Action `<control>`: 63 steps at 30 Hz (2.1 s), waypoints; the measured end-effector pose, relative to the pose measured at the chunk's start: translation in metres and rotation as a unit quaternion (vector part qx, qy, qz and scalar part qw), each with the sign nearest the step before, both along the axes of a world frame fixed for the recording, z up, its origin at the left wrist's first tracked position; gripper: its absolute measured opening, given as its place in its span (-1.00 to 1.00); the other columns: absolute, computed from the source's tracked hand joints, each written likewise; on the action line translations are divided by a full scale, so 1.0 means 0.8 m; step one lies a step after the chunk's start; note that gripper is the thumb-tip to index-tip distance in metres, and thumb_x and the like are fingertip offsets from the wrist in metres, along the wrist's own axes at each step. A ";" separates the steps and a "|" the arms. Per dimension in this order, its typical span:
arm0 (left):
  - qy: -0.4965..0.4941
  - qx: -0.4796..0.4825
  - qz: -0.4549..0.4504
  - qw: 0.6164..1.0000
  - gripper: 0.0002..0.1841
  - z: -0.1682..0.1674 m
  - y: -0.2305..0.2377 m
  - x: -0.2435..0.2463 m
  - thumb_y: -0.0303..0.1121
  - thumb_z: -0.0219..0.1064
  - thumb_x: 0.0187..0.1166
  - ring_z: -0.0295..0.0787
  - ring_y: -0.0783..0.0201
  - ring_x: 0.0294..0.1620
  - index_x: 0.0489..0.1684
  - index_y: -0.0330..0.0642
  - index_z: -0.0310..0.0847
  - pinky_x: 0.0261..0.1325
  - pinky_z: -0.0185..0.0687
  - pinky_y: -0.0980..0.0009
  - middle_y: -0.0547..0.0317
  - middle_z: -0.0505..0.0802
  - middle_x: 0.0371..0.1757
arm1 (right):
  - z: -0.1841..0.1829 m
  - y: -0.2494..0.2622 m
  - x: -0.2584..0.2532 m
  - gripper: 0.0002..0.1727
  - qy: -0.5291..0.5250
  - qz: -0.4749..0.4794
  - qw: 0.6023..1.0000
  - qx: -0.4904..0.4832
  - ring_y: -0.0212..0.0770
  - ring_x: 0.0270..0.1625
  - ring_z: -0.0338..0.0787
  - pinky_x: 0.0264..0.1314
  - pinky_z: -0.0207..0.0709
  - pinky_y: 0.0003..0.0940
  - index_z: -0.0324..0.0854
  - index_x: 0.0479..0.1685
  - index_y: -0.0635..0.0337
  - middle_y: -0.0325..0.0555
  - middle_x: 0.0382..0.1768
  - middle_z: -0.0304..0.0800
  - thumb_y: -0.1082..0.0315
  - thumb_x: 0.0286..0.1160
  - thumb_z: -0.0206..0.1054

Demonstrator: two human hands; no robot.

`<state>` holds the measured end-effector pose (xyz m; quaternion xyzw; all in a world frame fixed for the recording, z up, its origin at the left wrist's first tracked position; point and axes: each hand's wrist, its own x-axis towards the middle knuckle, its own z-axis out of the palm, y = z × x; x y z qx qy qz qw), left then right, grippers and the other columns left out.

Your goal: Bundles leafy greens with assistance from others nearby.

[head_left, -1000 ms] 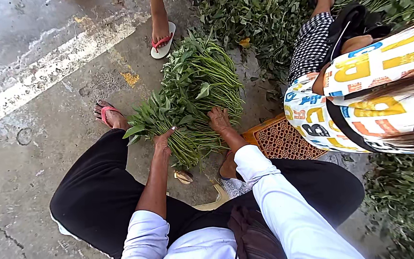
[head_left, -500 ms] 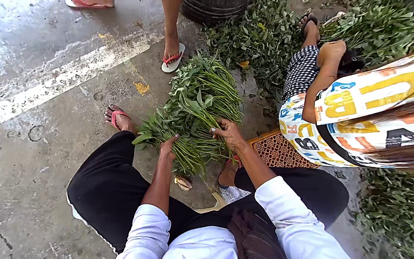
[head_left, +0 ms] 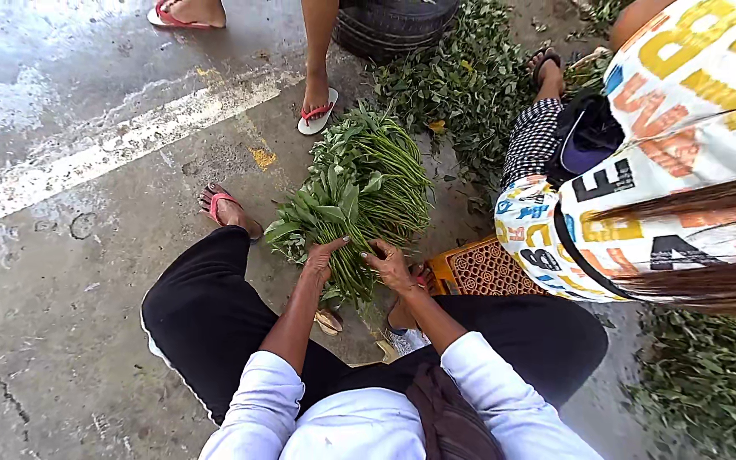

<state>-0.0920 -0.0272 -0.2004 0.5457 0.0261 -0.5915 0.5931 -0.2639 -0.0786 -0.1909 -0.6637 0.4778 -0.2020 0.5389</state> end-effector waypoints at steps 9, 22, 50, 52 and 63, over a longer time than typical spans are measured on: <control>0.043 0.006 0.063 0.997 -0.51 0.002 0.001 0.020 -0.51 0.52 0.41 0.81 0.11 -0.03 0.34 -0.25 0.52 0.04 0.78 0.12 -0.08 0.83 0.05 | 0.001 -0.006 -0.020 -0.68 -0.017 -0.018 0.999 0.035 -0.18 -0.12 0.82 0.09 0.73 -0.23 0.66 0.19 0.44 0.12 -0.05 0.82 0.51 0.50 0.46; -0.020 0.023 0.052 0.998 -0.45 0.002 -0.003 0.013 -0.68 0.35 0.44 0.73 0.11 0.11 0.47 -0.27 0.39 0.17 0.71 0.10 -0.12 0.73 0.20 | 0.006 -0.011 -0.027 -0.72 -0.005 0.025 0.999 0.023 -0.30 -0.15 0.81 0.06 0.73 -0.36 0.72 0.11 0.47 0.07 -0.08 0.85 0.47 0.52 0.45; 0.053 0.000 0.015 0.998 -0.47 0.009 0.023 -0.042 -0.57 0.57 0.32 0.84 0.05 0.00 0.32 -0.28 0.56 0.08 0.79 0.04 -0.13 0.84 0.06 | 0.018 0.029 0.016 -0.66 -0.035 -0.069 0.994 -0.075 0.05 0.33 0.77 0.47 0.59 -0.03 0.67 0.30 0.44 0.26 0.26 0.76 0.47 0.63 0.35; 0.058 -0.005 0.012 0.998 -0.53 0.011 0.023 -0.038 -0.54 0.54 0.37 0.84 0.07 -0.01 0.29 -0.28 0.58 0.08 0.80 0.07 -0.11 0.85 0.04 | 0.017 0.031 0.014 -0.66 -0.045 -0.066 0.994 -0.074 0.00 0.35 0.78 0.50 0.57 -0.06 0.66 0.32 0.42 0.21 0.28 0.80 0.44 0.67 0.31; 0.037 0.010 0.030 0.999 -0.48 0.014 0.022 -0.029 -0.52 0.55 0.38 0.82 0.06 0.07 0.35 -0.29 0.53 0.15 0.77 0.05 -0.12 0.82 0.12 | 0.021 0.042 0.014 -0.55 0.039 -0.035 0.995 -0.080 0.18 0.40 0.74 0.54 0.50 0.07 0.48 0.62 0.33 0.29 0.42 0.69 0.44 0.83 0.07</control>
